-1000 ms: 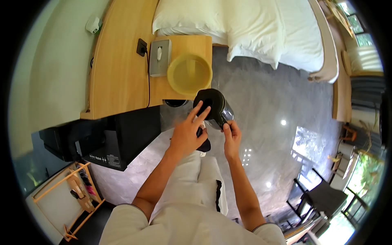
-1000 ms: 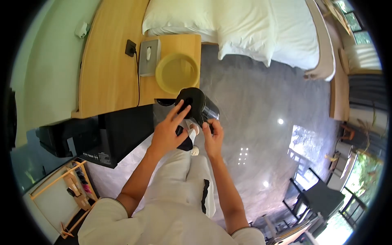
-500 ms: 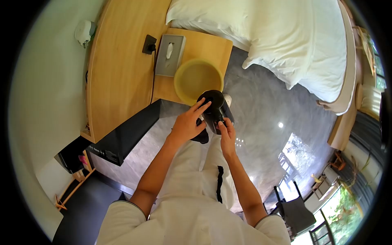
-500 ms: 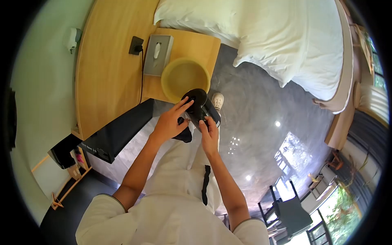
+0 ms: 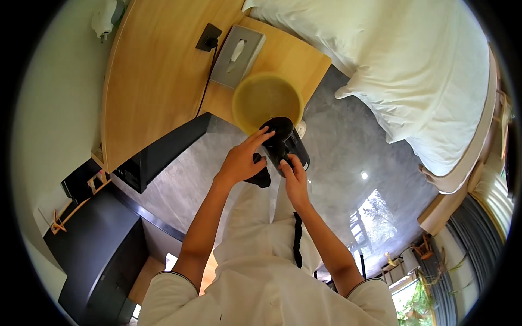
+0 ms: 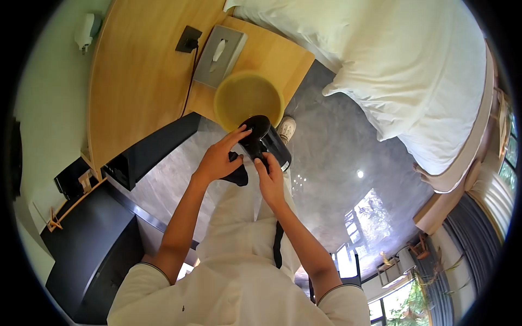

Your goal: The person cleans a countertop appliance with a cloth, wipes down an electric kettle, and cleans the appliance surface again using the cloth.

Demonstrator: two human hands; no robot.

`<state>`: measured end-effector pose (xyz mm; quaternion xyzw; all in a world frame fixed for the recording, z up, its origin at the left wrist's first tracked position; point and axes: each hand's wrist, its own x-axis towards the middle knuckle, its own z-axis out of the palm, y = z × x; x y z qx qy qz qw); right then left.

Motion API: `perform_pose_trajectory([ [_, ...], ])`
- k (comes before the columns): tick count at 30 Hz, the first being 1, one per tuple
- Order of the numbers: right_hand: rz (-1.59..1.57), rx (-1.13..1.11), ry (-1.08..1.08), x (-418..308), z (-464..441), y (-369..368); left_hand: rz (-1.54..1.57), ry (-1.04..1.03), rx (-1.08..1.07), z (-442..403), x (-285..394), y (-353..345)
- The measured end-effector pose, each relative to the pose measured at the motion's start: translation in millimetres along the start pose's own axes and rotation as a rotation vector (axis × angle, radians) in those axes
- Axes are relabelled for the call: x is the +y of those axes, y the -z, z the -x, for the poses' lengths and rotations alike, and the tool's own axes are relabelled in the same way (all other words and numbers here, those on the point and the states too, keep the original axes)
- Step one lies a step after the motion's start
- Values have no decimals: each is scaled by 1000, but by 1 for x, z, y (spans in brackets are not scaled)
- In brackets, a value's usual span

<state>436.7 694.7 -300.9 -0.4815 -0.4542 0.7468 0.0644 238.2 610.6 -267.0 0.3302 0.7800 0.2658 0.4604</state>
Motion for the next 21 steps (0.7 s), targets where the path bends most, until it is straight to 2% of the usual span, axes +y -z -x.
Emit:
perform_pose_trajectory([
  [6, -52, -40, -73, -5, -3, -6, 47, 28, -9, -1, -12, 2],
  [14, 74, 13, -67, -3, -12, -12, 73, 60, -31, -13, -16, 12],
  [21, 123, 69, -71, -19, -20, -19, 65, -4, -12, -19, -17, 13],
])
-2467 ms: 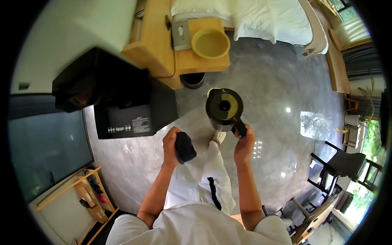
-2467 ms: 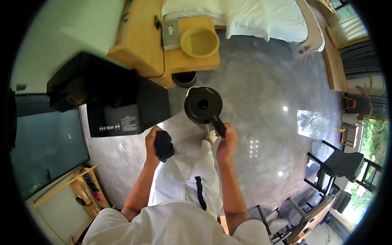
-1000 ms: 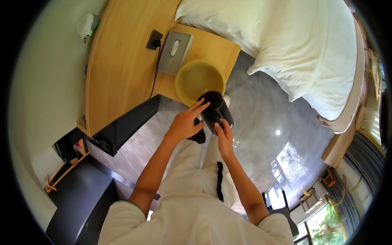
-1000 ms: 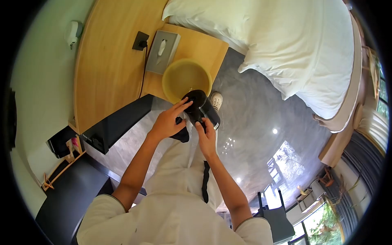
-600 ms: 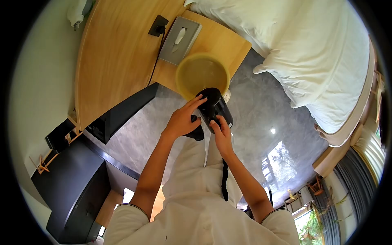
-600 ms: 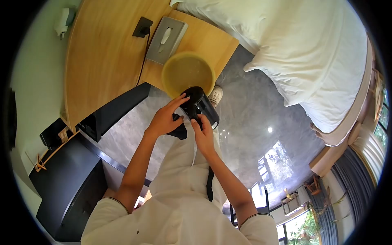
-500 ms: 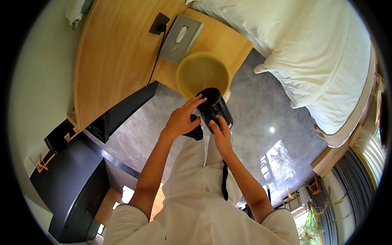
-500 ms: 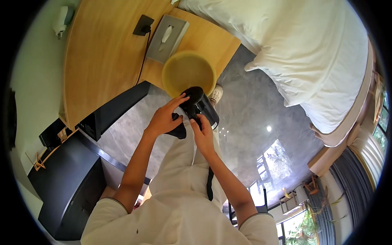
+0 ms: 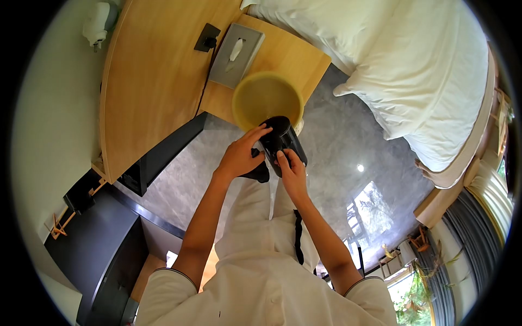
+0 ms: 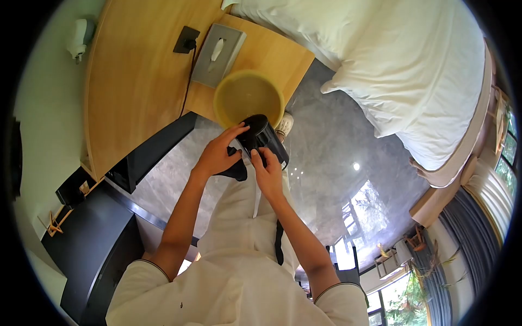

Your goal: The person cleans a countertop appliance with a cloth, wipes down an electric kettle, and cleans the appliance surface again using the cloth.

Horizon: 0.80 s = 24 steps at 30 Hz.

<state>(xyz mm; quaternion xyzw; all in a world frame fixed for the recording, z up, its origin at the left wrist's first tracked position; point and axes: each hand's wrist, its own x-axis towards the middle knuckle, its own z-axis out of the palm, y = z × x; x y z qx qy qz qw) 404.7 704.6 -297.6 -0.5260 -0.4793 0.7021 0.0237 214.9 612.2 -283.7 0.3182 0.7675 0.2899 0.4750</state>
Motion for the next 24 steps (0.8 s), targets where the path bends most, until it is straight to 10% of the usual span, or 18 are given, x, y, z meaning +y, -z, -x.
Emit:
perform_pose_trajectory([
  [24, 194, -22, 128, -31, -35, 5, 162, -49, 199, -7, -10, -18],
])
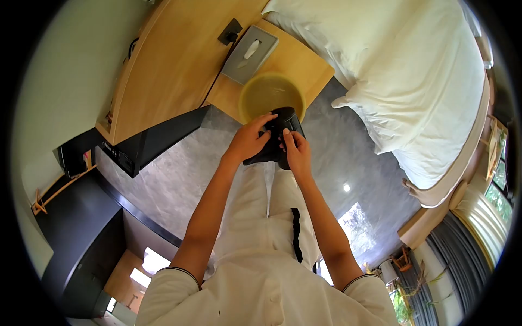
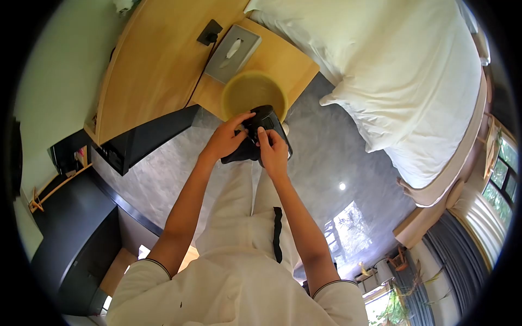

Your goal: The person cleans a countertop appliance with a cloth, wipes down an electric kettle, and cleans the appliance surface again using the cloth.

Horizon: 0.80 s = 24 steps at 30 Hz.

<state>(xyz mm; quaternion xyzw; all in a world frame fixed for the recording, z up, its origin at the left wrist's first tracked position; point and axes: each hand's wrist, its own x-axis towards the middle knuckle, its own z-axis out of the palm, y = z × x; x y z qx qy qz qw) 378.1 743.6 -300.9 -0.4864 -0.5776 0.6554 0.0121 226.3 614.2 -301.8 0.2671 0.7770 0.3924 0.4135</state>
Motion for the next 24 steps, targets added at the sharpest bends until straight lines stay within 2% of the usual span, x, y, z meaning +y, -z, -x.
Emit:
perform_pose_trajectory([
  [6, -29, -27, 32, 7, -12, 4, 25, 19, 9, 4, -1, -4],
  [11, 85, -30, 73, 9, -21, 7, 58, 2, 52, 10, 2, -8],
  [17, 200, -43, 123, -10, -22, 8, 117, 103, -32, 16, -19, -7],
  [19, 246, -56, 157, -20, -24, 10, 103, 11, 33, 12, -12, -1],
  [21, 244, -47, 141, -15, -21, 9, 112, 49, -14, 14, -16, 1],
  [24, 265, -34, 146, -21, -18, 9, 73, -61, 43, 13, -24, -5],
])
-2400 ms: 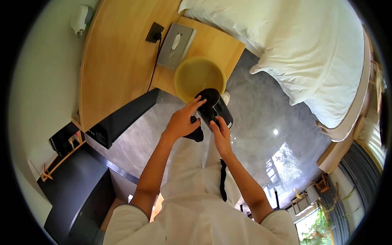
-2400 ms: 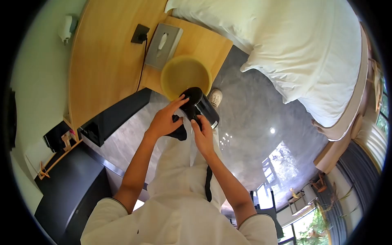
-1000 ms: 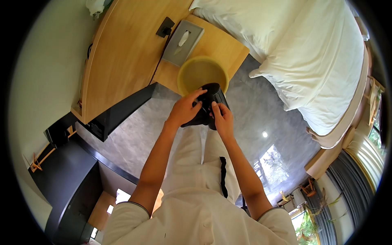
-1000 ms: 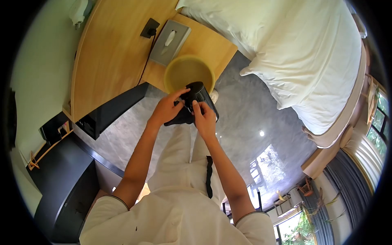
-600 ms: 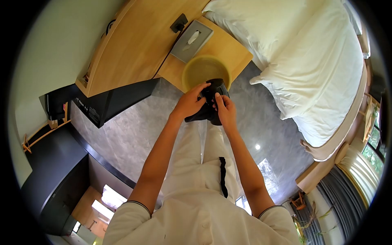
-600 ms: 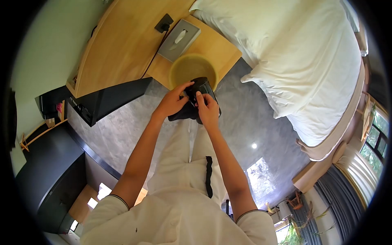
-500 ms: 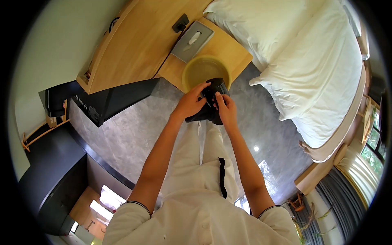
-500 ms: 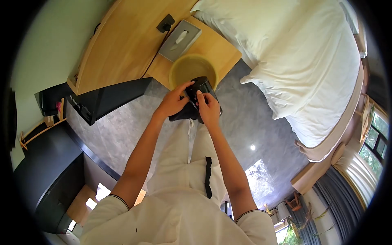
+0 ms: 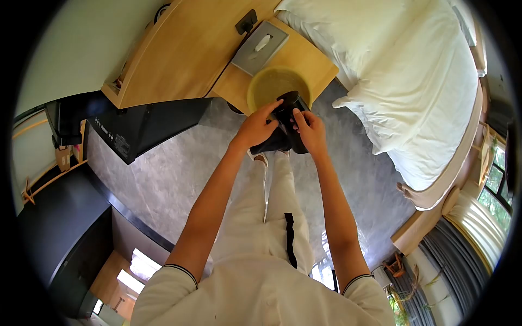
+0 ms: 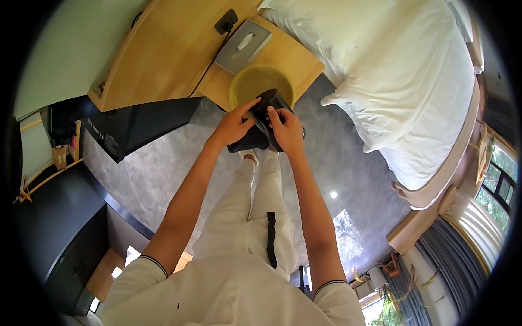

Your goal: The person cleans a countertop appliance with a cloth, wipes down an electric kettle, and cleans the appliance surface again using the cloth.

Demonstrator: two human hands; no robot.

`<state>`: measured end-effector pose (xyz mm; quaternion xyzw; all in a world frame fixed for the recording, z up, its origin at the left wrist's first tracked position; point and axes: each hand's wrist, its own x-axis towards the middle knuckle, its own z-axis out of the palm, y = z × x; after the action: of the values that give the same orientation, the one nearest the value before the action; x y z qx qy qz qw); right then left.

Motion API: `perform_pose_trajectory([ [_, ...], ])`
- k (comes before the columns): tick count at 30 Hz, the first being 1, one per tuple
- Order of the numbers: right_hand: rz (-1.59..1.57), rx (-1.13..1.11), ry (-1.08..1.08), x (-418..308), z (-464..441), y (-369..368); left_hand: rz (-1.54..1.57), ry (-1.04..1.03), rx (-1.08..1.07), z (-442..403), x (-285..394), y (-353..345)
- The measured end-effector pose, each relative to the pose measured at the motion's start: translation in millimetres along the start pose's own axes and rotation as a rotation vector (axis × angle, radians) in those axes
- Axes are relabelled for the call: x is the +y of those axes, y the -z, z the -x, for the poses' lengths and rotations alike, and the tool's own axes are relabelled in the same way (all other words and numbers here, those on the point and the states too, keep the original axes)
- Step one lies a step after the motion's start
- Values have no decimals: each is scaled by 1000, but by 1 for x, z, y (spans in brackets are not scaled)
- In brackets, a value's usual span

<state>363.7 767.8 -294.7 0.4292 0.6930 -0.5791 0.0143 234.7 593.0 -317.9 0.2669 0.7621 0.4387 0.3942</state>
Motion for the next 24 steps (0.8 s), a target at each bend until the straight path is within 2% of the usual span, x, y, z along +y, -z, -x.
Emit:
perform_pose_trajectory([
  [6, 47, -26, 15, -1, -3, 8, 64, 41, 44, 7, -5, -15],
  [9, 104, -45, 13, 1, -7, 13, 13, -5, 116, 9, -3, -24],
  [11, 134, -60, 17, -1, -10, 17, 48, 140, 67, 13, 9, -23],
  [20, 256, -45, 129, -10, -16, 19, 148, 137, 151, 16, -8, -41],
  [24, 270, -54, 154, -16, -17, 20, 190, 211, 102, 18, 3, -36],
])
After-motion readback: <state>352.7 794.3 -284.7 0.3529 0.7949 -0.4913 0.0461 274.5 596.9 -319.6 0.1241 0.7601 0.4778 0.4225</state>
